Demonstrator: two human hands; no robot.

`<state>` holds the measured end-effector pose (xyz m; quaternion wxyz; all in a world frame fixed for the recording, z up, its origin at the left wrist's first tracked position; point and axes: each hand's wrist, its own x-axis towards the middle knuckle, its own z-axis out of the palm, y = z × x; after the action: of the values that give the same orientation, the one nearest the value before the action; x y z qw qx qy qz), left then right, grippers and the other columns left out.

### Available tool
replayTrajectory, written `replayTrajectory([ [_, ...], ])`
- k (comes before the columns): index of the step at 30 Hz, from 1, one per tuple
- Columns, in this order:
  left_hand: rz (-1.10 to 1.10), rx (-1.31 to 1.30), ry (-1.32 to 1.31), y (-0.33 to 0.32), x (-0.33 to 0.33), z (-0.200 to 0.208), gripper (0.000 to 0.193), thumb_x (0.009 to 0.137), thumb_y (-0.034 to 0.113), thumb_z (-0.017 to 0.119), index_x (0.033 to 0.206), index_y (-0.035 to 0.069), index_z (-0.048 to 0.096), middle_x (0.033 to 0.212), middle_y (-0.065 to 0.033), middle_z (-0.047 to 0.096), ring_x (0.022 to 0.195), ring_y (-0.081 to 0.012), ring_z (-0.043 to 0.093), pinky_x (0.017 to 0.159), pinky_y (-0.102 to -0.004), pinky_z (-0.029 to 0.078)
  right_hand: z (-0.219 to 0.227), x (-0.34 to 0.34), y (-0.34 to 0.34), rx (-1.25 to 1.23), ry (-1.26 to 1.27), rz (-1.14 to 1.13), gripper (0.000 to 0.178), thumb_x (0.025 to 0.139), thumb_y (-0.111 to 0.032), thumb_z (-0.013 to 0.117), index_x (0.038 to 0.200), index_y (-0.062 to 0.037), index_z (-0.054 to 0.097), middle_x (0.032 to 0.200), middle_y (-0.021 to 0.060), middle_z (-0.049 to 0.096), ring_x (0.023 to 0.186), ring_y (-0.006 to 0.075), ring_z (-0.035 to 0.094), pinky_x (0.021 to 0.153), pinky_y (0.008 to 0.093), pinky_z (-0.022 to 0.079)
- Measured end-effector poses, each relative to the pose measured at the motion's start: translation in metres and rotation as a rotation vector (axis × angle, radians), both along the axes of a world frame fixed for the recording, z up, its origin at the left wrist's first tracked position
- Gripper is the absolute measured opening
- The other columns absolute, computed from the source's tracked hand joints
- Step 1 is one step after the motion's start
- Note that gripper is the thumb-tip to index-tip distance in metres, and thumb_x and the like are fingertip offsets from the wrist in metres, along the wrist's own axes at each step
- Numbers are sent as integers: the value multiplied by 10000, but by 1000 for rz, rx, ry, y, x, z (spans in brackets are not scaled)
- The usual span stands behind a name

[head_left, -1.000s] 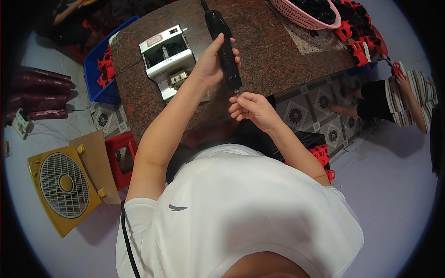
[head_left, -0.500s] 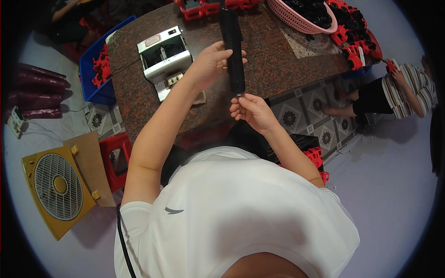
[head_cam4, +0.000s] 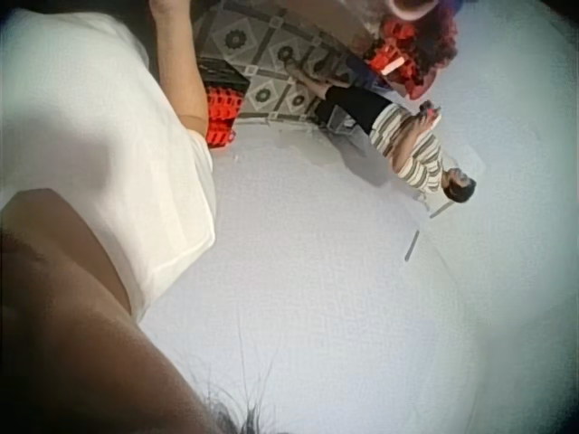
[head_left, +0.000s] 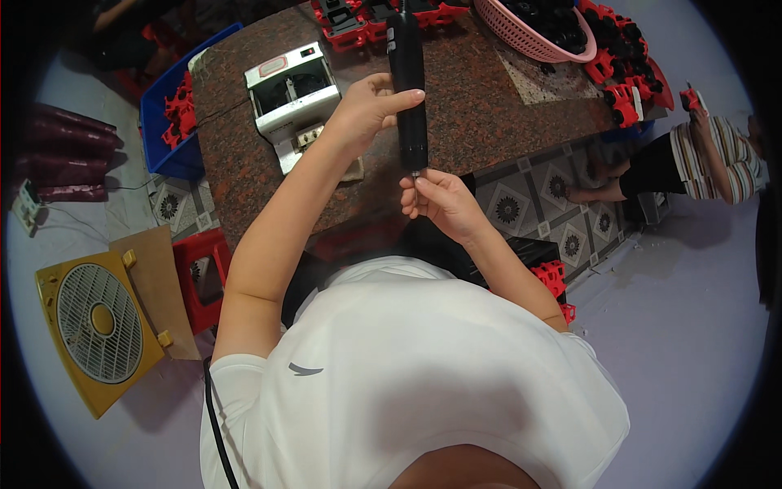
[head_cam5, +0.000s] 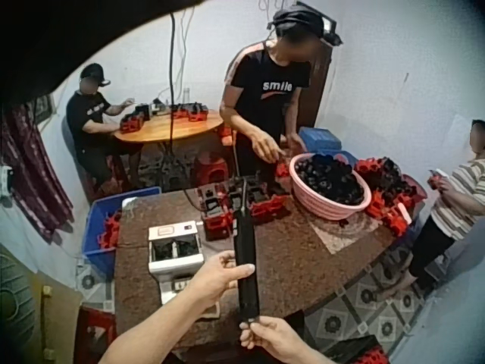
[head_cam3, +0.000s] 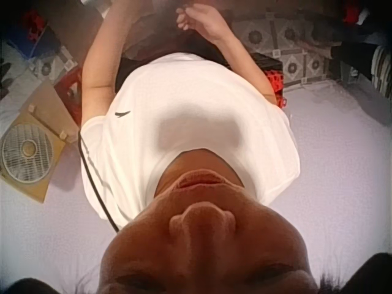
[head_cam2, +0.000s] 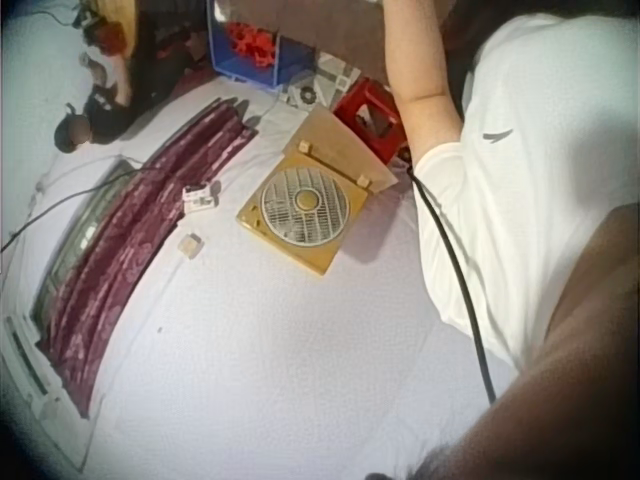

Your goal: The recorder uses an electric screwdriver to attach the chassis and wheels to red plastic toy truck bodies.

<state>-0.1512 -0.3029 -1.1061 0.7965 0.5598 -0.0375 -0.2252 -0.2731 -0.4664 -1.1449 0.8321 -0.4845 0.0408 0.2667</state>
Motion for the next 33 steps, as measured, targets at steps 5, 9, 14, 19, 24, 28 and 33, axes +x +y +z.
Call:
replayTrajectory([
  [5, -7, 48, 59, 2, 0, -4, 449, 740, 211, 768, 1061, -22, 557, 961, -87, 612, 862, -150, 610, 750, -283, 481, 2, -1, 6, -5, -42, 14, 227, 938, -183, 492, 1024, 13, 569, 810, 57, 612, 733, 144, 602, 667, 248, 478],
  [9, -50, -128, 160, 5, -4, 2, 376, 814, 209, 689, 1067, -19, 531, 1025, -121, 613, 918, -186, 623, 804, -298, 499, -6, 1, 5, 88, 5, 28, 231, 940, -190, 488, 1018, 11, 570, 799, 53, 612, 724, 144, 599, 660, 247, 475],
  [14, -150, -279, 114, 10, -4, -7, 365, 849, 174, 637, 1118, -19, 483, 1102, -174, 603, 996, -238, 621, 871, -324, 501, -3, 0, 2, 105, 0, 31, 246, 944, -197, 477, 1031, 13, 570, 796, 54, 615, 722, 144, 600, 665, 245, 473],
  [19, -36, -68, 27, 4, -2, -15, 375, 822, 141, 672, 1103, -20, 483, 998, -130, 618, 905, -192, 644, 783, -290, 535, 0, 0, 5, 7, -8, 55, 261, 948, -185, 480, 1066, 29, 573, 823, 75, 641, 735, 156, 623, 667, 250, 491],
  [24, 21, -1, 23, 0, -5, -13, 398, 784, 123, 717, 1088, -1, 492, 920, -77, 607, 789, -133, 628, 693, -245, 526, -2, -1, 6, -2, -12, 66, 272, 946, -188, 482, 1083, 31, 565, 838, 80, 645, 748, 158, 630, 679, 251, 498],
  [28, 49, 41, 39, -2, -7, -12, 414, 764, 131, 740, 1082, 20, 499, 909, -60, 602, 780, -113, 609, 679, -246, 504, -2, 1, 6, 14, -8, 60, 299, 938, -203, 499, 1133, 21, 537, 854, 89, 648, 764, 164, 635, 686, 253, 501],
  [33, 68, 79, 52, -4, -9, -11, 434, 749, 144, 756, 1078, 27, 498, 912, -55, 602, 807, -120, 609, 725, -265, 496, -1, 1, 5, -28, -12, 59, 317, 941, -221, 475, 1154, 11, 509, 918, 94, 629, 814, 161, 616, 729, 263, 481],
])
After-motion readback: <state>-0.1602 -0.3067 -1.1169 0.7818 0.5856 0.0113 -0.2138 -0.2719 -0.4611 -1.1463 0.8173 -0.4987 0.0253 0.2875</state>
